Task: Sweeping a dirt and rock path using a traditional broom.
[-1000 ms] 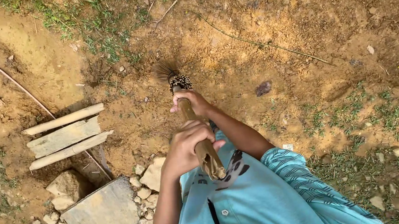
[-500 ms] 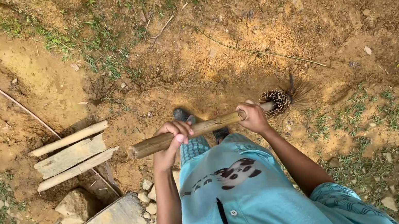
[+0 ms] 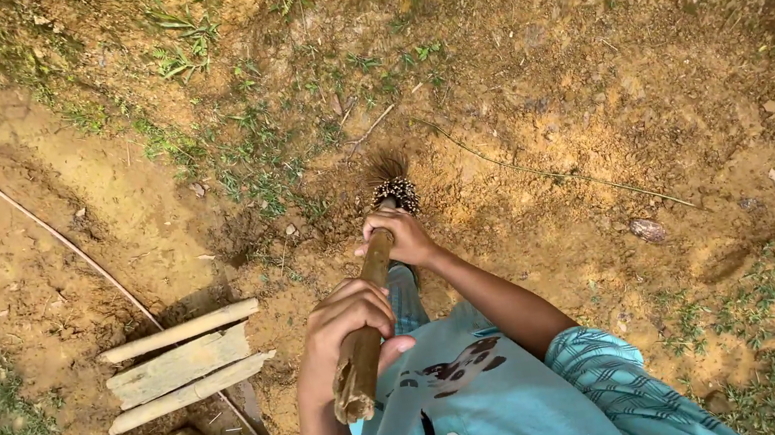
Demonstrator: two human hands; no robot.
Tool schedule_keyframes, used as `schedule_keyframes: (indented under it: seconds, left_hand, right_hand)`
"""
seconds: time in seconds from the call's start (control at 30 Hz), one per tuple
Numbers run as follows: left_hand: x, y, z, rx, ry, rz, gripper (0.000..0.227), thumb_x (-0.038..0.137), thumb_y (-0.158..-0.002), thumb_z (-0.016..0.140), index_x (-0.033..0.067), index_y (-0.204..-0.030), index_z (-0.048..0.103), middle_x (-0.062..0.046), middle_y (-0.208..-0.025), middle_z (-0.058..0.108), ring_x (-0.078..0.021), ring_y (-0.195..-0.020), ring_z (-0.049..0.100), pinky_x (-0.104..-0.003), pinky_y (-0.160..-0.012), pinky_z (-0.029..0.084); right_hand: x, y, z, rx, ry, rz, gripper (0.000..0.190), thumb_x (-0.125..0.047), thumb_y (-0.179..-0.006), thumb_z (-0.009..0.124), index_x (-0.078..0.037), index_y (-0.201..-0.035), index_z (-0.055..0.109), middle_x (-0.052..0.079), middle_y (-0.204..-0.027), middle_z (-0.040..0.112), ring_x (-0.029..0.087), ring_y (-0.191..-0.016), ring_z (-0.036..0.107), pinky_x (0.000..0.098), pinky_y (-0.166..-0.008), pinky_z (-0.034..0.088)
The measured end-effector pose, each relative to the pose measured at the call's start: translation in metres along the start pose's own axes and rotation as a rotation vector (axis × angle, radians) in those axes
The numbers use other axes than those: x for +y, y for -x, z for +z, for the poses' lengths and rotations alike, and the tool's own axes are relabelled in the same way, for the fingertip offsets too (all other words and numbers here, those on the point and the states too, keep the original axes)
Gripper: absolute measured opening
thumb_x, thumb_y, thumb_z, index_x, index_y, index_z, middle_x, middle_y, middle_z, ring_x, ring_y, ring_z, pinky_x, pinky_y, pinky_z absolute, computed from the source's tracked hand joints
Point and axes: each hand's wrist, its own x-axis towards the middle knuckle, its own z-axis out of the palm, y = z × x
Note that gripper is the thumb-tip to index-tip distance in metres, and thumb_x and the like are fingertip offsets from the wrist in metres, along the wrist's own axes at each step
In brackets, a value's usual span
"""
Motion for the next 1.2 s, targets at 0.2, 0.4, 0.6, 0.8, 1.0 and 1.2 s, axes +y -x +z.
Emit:
schedule_keyframes:
  seconds: [0.2, 0.4, 0.6, 0.8, 1.0, 1.2]
  left_hand:
    - [-0.088, -0.027, -0.027, -0.108, -0.296, -0.18, 0.032, 0.017, -0.079, 0.09, 0.0084, -0.078, 0.06, -0.005, -0.075, 0.063, -0.0241, -0.079, 0.062, -0.039, -0.073, 0.052]
    - [-0.148, -0.034, -0.053, -0.12, -0.175, -0.163, 0.031, 0.015, -0.078, 0.088, 0.0086, -0.081, 0.058, -0.005, -0.088, 0.069, -0.0246, -0.094, 0.069, -0.04, -0.09, 0.053]
    - [-0.154, -0.037, -0.071, -0.124, 0.084, -0.117, 0.028, 0.009, -0.082, 0.085, 0.0112, -0.079, 0.056, -0.002, -0.089, 0.072, -0.0223, -0.101, 0.072, -0.047, -0.108, 0.049]
    - [-0.136, -0.052, -0.093, -0.074, 0.387, -0.204, 0.027, 0.012, -0.085, 0.081, 0.01, -0.077, 0.056, -0.002, -0.081, 0.07, -0.0244, -0.096, 0.071, -0.047, -0.1, 0.055]
    - [-0.078, -0.07, -0.111, 0.024, 0.374, 0.092, 0.031, 0.021, -0.085, 0.081, 0.0121, -0.073, 0.054, 0.003, -0.07, 0.062, -0.017, -0.079, 0.071, -0.044, -0.101, 0.057]
    - [-0.088, -0.08, -0.088, -0.085, -0.028, -0.084, 0.033, 0.014, -0.078, 0.087, 0.0076, -0.071, 0.055, -0.003, -0.075, 0.069, -0.017, -0.077, 0.071, -0.043, -0.097, 0.057]
  right_hand:
    - [0.087, -0.107, 0.072, 0.003, 0.01, -0.19, 0.036, -0.048, -0.082, 0.083, -0.016, -0.093, 0.068, -0.003, -0.091, 0.072, 0.019, -0.09, 0.071, 0.0418, -0.087, 0.057]
    - [0.142, -0.117, 0.063, -0.02, 0.23, -0.029, 0.032, -0.042, -0.078, 0.084, -0.017, -0.09, 0.068, 0.004, -0.127, 0.072, 0.032, -0.12, 0.064, 0.0458, -0.094, 0.052]
    - [0.103, -0.061, 0.007, 0.101, 0.37, 0.196, 0.019, -0.012, -0.077, 0.076, -0.015, -0.094, 0.068, 0.004, -0.106, 0.073, 0.029, -0.115, 0.065, 0.0458, -0.096, 0.048]
    - [0.062, -0.025, -0.046, 0.212, 0.437, 0.227, 0.025, -0.017, -0.072, 0.079, -0.009, -0.09, 0.065, 0.007, -0.09, 0.067, 0.032, -0.093, 0.062, 0.0443, -0.086, 0.046]
    - [0.025, -0.061, -0.018, 0.2, 0.295, 0.089, 0.044, -0.045, -0.08, 0.085, -0.008, -0.081, 0.06, 0.004, -0.08, 0.06, 0.024, -0.081, 0.057, 0.0416, -0.075, 0.046]
    - [0.065, -0.129, 0.035, 0.084, 0.154, -0.004, 0.042, -0.046, -0.082, 0.084, -0.011, -0.083, 0.061, 0.002, -0.082, 0.066, 0.021, -0.079, 0.064, 0.0411, -0.073, 0.047]
